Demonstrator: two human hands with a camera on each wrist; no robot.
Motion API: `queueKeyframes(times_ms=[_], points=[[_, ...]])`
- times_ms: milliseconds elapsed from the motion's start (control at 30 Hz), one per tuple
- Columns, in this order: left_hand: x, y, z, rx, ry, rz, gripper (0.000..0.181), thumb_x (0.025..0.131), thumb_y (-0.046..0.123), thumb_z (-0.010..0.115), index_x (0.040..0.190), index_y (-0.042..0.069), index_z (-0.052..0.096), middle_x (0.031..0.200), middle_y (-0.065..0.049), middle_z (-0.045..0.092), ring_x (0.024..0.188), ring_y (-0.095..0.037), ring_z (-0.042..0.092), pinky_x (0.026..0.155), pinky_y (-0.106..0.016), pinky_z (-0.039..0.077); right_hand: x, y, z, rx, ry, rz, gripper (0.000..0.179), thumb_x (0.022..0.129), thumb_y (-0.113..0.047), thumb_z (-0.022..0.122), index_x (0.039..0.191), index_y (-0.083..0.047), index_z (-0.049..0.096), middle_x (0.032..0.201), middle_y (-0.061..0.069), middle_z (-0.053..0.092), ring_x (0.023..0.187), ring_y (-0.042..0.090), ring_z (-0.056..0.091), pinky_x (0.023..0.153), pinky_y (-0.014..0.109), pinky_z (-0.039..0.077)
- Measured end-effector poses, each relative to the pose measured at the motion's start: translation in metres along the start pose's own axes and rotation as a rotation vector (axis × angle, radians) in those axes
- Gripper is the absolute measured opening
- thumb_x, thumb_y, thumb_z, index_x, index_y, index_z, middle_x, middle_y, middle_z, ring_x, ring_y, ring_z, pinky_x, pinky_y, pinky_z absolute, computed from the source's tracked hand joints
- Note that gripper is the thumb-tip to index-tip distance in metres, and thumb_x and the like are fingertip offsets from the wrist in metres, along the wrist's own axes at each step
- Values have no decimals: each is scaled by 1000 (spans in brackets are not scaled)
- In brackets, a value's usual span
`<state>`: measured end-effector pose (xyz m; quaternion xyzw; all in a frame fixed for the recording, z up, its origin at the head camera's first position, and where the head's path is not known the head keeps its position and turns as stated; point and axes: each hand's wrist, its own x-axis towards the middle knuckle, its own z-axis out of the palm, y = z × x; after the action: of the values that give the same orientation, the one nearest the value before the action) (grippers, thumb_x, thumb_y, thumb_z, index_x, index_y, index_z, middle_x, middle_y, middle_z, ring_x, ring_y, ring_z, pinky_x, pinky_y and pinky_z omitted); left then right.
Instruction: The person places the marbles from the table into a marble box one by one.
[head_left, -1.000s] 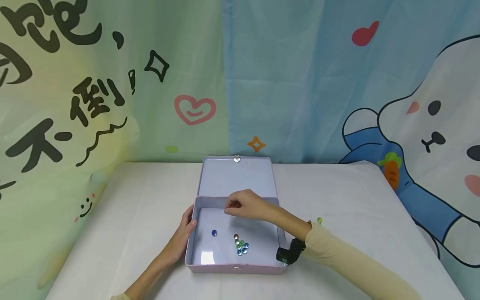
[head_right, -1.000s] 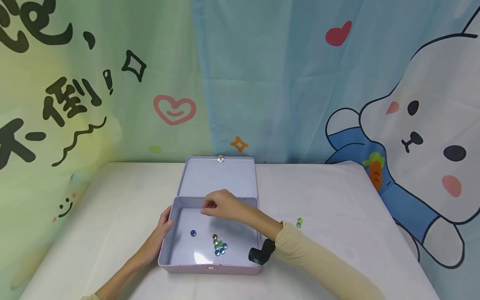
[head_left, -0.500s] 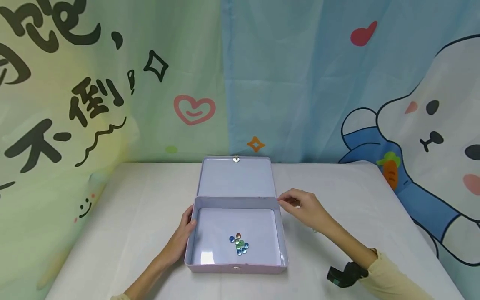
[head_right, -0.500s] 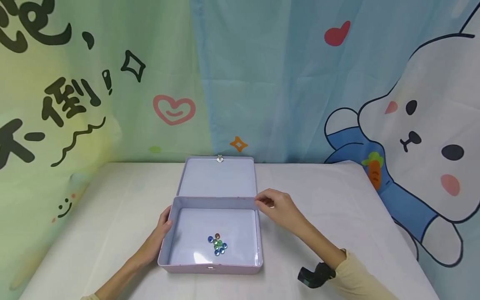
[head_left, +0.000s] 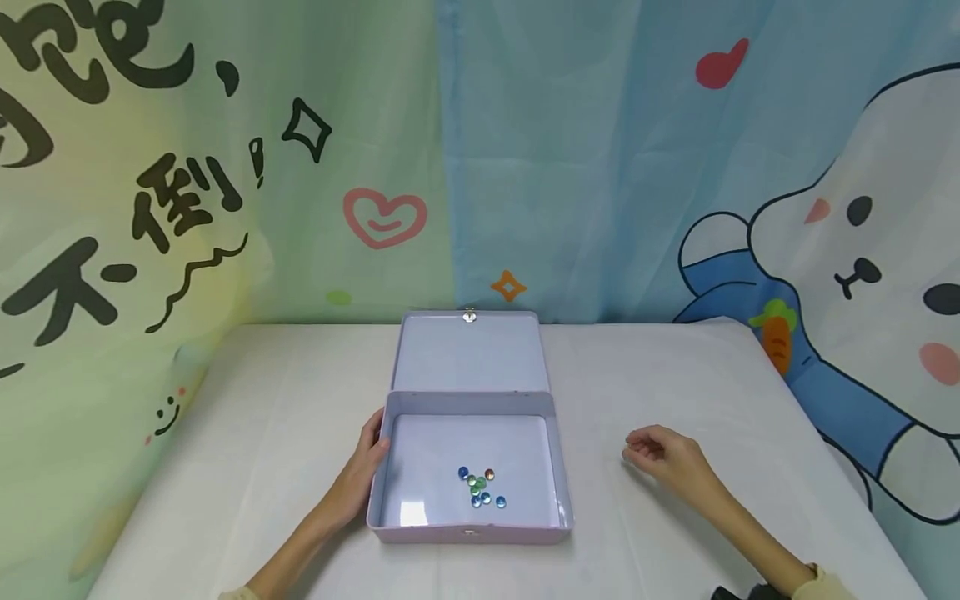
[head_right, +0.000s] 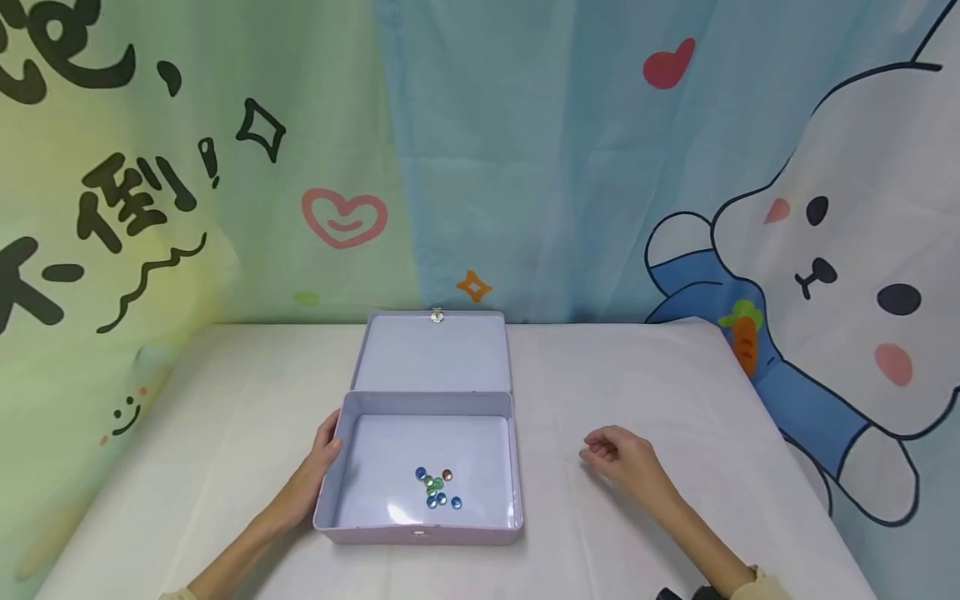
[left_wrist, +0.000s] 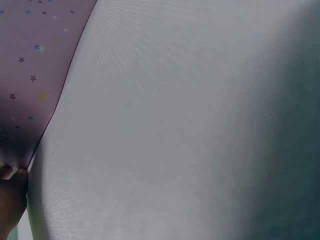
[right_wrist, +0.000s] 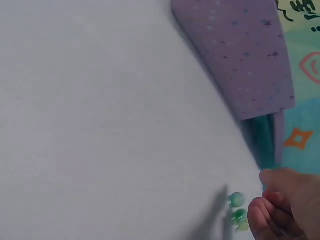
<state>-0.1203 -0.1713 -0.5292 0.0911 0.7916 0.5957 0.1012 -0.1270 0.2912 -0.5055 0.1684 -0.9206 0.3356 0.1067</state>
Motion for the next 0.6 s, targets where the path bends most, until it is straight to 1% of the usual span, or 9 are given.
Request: queueKeyframes(times_ms=[100, 233, 467, 600], points=[[1, 0, 1, -5, -4, 0, 55, 105, 33, 25, 155, 18, 8, 163, -14, 12, 147, -41, 18, 111, -67, 20, -9, 5, 2, -7, -15, -3, 20, 74, 1, 78, 91, 3, 67, 80, 3, 69, 71, -7, 56, 61, 15, 52], [0, 0, 1, -2, 1, -1, 56, 105, 32, 26, 155, 17, 8, 163, -14, 12, 148, -40, 15, 113, -66, 17, -13, 8, 5, -18, -32, 5, 21, 74, 1, 78, 92, 4, 67, 80, 1, 67, 71, -8, 55, 61, 15, 52], [0, 1, 1, 12, 8, 6, 55, 105, 31, 25, 155, 16, 8, 163, -16, 10, 148, -42, 14, 112, -68, 15, -10, 7, 9, -95, -24, -38, 19, 73, 2, 78, 88, -3, 68, 78, -4, 65, 68, -3, 56, 60, 17, 50], [0, 1, 1, 20, 3, 8, 55, 105, 30, 26, 155, 16, 8, 163, -17, 10, 148, -43, 14, 112, -68, 15, -9, 7, 10, -105, -17, -56, 18, 73, 4, 78, 86, -4, 68, 77, -6, 63, 67, -1, 56, 59, 17, 50]])
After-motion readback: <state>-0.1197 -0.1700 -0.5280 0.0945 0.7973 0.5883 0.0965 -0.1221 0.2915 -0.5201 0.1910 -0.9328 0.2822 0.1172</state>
